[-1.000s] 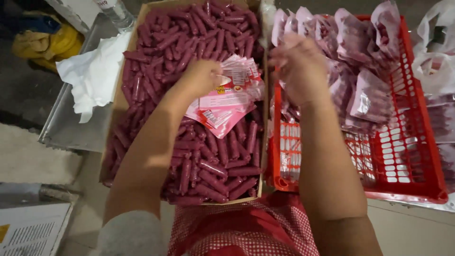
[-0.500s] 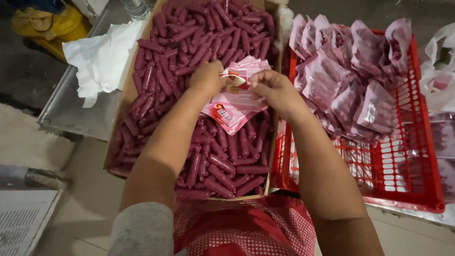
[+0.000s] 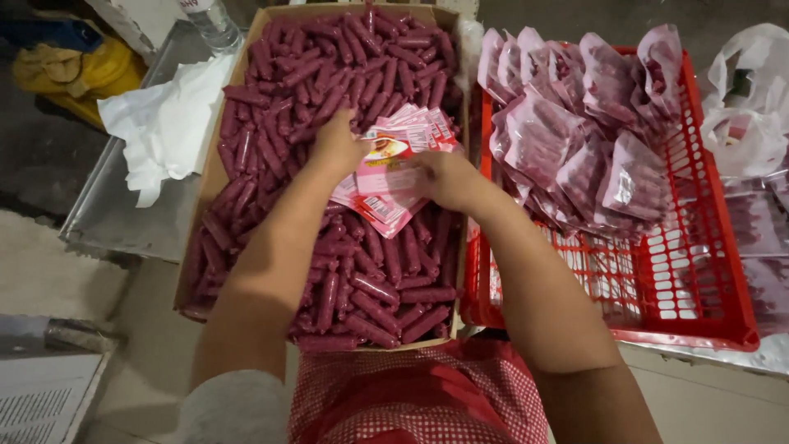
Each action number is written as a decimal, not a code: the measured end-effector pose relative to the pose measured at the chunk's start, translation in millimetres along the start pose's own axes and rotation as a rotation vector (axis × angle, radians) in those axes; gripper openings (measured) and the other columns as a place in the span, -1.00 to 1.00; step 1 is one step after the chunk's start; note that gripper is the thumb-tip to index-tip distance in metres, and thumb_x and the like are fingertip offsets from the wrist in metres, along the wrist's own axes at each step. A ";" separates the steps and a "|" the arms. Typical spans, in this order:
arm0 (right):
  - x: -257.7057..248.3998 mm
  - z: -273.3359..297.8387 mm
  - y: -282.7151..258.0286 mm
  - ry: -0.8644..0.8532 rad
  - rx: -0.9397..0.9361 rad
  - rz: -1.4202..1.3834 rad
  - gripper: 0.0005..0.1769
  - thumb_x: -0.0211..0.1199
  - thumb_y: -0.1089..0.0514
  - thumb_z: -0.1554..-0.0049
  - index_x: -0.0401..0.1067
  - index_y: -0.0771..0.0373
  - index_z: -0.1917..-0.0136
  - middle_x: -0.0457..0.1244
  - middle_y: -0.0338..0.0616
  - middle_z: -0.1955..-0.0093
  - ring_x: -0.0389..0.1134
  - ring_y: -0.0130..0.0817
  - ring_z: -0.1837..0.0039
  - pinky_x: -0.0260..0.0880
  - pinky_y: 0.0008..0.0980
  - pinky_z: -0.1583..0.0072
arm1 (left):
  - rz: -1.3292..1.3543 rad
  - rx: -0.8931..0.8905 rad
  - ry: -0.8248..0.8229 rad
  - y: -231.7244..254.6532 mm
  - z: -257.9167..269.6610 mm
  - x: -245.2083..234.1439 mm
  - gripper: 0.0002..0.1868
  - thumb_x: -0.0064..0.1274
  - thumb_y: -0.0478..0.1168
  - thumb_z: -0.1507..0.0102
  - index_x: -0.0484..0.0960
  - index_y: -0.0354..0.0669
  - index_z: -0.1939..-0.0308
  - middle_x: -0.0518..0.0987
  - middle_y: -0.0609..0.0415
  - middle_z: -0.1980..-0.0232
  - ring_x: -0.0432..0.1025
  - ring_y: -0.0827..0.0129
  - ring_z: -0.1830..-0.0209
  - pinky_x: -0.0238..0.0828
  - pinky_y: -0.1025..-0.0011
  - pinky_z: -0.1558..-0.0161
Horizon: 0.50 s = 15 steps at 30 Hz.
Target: The person places small red-cased meat sticks from a large cardboard box into clear plastic bags by hand.
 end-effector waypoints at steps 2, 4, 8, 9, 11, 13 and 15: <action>1.2 -0.2 -1.2 -0.021 -0.032 0.123 -0.49 0.29 0.11 -0.08 0.49 0.12 -0.32 0.41 0.14 -0.13 0.42 0.17 -0.21 0.46 0.03 -0.22 | 0.043 0.004 0.012 -5.5 -10.6 8.8 -0.24 0.33 -0.16 -0.19 0.34 -0.14 -0.42 0.65 -0.13 -0.08 0.50 0.11 -0.25 0.46 0.06 -0.23; 2.8 0.9 -2.8 -0.057 -0.068 0.261 -0.52 0.26 0.09 -0.12 0.51 0.21 -0.31 0.40 0.32 -0.08 0.42 0.31 -0.18 0.44 0.16 -0.23 | -0.072 0.134 0.068 -3.9 -18.1 13.6 -0.41 0.25 -0.26 -0.19 0.53 -0.20 -0.31 0.54 -0.16 -0.30 0.31 0.09 -0.44 0.23 0.15 -0.44; 11.0 -7.0 12.5 -0.110 0.006 0.384 -0.49 0.25 -0.10 -0.13 0.49 -0.08 -0.35 0.39 0.18 -0.11 0.44 0.19 -0.20 0.48 0.03 -0.22 | -0.243 0.126 0.114 -14.0 -31.3 31.8 -0.62 0.19 -0.15 -0.24 0.69 0.32 -0.13 0.55 0.05 -0.10 0.50 0.15 -0.20 0.55 0.20 -0.15; 12.1 -7.9 13.4 -0.128 0.001 0.390 -0.49 0.25 -0.07 -0.14 0.48 -0.08 -0.36 0.38 0.21 -0.11 0.43 0.22 -0.20 0.47 0.05 -0.22 | -0.265 0.126 0.102 5.3 -11.9 20.2 -0.59 0.13 -0.20 -0.26 0.64 0.24 -0.21 0.48 0.00 -0.17 0.49 0.08 -0.21 0.53 0.12 -0.16; 9.2 -7.1 6.9 -0.143 -0.002 0.389 -0.49 0.24 -0.04 -0.15 0.46 -0.08 -0.37 0.37 0.25 -0.11 0.43 0.24 -0.20 0.45 0.07 -0.22 | -0.293 0.129 0.088 33.3 17.7 1.2 -0.55 0.08 -0.25 -0.29 0.59 0.15 -0.28 0.41 -0.06 -0.23 0.49 0.01 -0.22 0.52 0.04 -0.18; 2.7 -1.4 -5.9 -0.165 0.022 0.281 -0.48 0.18 0.01 -0.17 0.44 0.01 -0.40 0.37 0.32 -0.17 0.38 0.32 -0.25 0.40 0.12 -0.27 | -0.443 0.383 0.212 63.4 44.1 -14.7 -0.84 0.02 -0.27 -0.33 0.62 -0.29 0.10 0.50 -0.17 0.07 0.57 -0.15 0.06 0.60 0.02 0.06; -3.9 9.6 -20.4 -0.187 0.040 0.285 -0.47 0.17 0.04 -0.17 0.42 0.02 -0.42 0.37 0.28 -0.20 0.37 0.29 -0.28 0.38 0.11 -0.31 | -0.480 0.454 0.289 67.2 46.3 -14.1 -0.90 0.04 -0.27 -0.30 0.57 -0.25 0.17 0.49 -0.11 0.13 0.58 -0.10 0.13 0.61 0.08 0.16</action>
Point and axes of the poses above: each hand's wrist, its own z-axis away from the middle knuckle, its own x-axis out of the palm, y = z × x, the point moved 5 cm from there along -z, towards the middle knuckle
